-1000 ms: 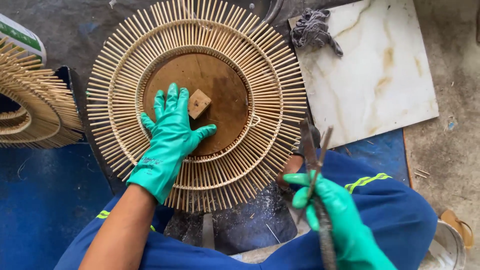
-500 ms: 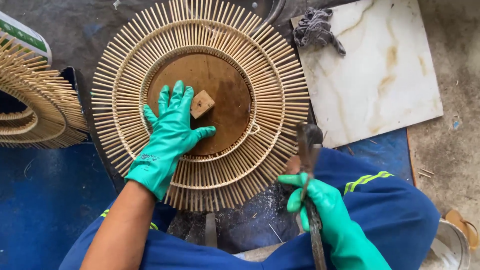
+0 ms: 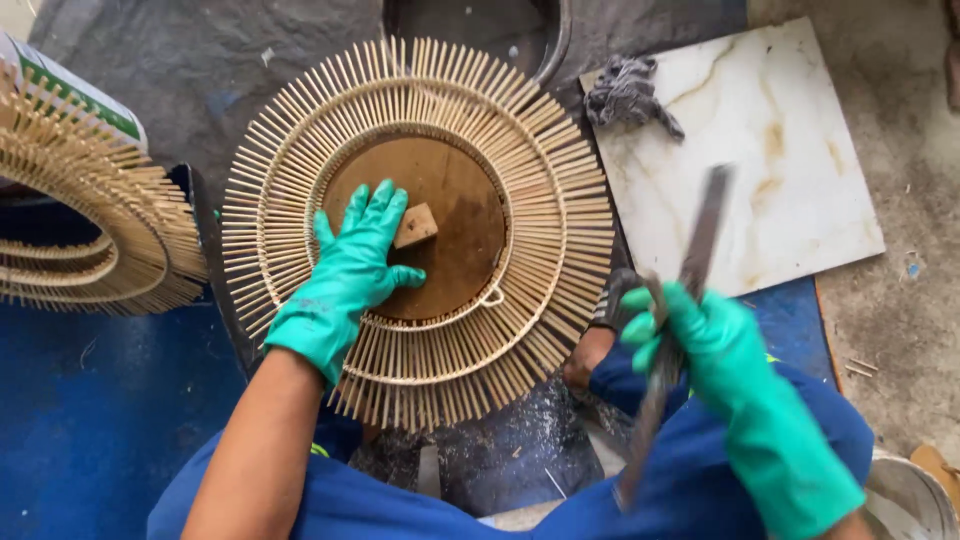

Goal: The recorder uses a long knife/file to trim the ends of bamboo sticks inserted into a circular frame.

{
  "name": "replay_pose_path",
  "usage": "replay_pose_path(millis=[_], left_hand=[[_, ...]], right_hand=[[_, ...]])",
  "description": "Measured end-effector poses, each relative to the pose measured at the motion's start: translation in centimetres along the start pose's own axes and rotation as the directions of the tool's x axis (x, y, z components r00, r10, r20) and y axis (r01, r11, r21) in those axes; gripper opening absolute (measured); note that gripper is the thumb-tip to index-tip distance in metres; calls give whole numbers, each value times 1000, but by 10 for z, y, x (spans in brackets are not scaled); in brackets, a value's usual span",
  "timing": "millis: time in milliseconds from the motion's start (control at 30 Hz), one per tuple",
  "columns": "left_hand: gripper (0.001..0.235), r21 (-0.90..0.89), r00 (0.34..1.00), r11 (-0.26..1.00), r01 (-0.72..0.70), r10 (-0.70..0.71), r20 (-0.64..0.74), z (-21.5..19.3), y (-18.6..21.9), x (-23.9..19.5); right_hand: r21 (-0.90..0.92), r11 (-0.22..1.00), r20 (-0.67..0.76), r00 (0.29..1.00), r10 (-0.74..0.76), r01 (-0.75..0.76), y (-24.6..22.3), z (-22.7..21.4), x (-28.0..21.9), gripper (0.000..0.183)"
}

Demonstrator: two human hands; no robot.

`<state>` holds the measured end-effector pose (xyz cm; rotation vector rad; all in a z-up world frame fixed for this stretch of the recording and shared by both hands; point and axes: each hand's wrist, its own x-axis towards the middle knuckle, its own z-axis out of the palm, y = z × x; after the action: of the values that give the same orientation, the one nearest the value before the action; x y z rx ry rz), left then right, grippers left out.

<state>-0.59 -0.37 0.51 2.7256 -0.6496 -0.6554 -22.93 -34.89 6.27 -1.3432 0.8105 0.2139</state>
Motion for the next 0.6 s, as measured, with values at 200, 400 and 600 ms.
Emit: replay_pose_path(millis=[200,400,600], left_hand=[[130,-130,942,938,321,-331,-63,27,35,-33],[133,19,960,963,271,-268,-78,36,18,-25],[138,73,966,964,256,-254,-36,30,12,-20]], right_hand=[[-269,940,-129,960,-250,209,-36,-10,77,42],[-708,704,-265,908,-325,45,3,4,128,63],[-745,667,-213,945,-248,7,7,16,129,59]])
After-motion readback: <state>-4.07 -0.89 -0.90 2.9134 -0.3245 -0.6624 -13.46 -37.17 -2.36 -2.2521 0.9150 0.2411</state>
